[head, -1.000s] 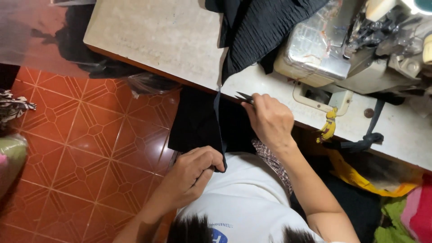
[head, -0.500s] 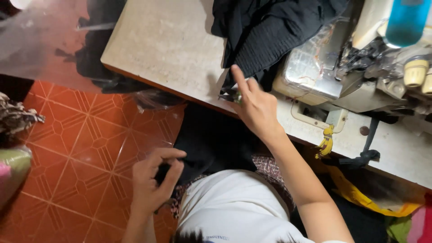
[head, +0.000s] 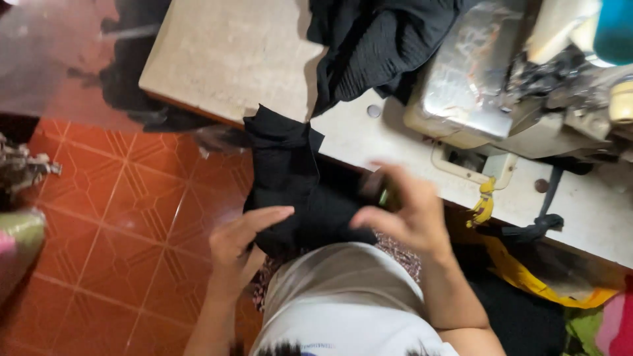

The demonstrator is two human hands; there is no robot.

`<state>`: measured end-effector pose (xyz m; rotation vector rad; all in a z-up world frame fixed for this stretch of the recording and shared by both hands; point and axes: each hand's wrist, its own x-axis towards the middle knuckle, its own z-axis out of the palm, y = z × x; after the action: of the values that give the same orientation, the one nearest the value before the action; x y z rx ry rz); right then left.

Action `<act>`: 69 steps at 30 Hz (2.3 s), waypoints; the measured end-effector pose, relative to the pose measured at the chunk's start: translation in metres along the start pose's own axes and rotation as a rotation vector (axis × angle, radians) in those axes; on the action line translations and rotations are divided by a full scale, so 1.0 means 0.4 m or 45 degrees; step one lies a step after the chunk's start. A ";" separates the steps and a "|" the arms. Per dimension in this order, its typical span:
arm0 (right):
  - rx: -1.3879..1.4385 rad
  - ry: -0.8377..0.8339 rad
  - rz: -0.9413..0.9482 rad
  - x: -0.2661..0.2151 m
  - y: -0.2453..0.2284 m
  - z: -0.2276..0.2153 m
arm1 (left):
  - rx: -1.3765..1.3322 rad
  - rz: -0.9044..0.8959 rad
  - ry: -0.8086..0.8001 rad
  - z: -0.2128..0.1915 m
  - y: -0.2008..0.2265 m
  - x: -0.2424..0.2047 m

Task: The person uses scissors to trim the edges of a black fabric garment. They then place the garment on a sewing machine and begin to sew the fabric.

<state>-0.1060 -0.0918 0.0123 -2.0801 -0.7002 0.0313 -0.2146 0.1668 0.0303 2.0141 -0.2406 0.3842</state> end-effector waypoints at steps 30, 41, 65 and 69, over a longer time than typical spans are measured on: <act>-1.350 0.187 -0.237 0.158 0.025 0.174 | -0.091 0.029 0.103 -0.033 0.014 -0.042; 0.243 -0.234 -0.289 0.150 -0.131 0.174 | 0.491 0.037 0.296 0.014 -0.052 0.010; -0.932 0.659 -0.229 0.191 0.064 0.097 | 0.288 -0.212 0.590 -0.051 -0.062 -0.085; -0.891 0.439 0.385 0.283 0.108 0.140 | 0.000 -0.053 0.903 -0.091 -0.092 -0.069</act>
<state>-0.0068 -0.0117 -0.0271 -2.7458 -0.1808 -0.4507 -0.2339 0.2159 0.0050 1.7556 0.2431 1.0321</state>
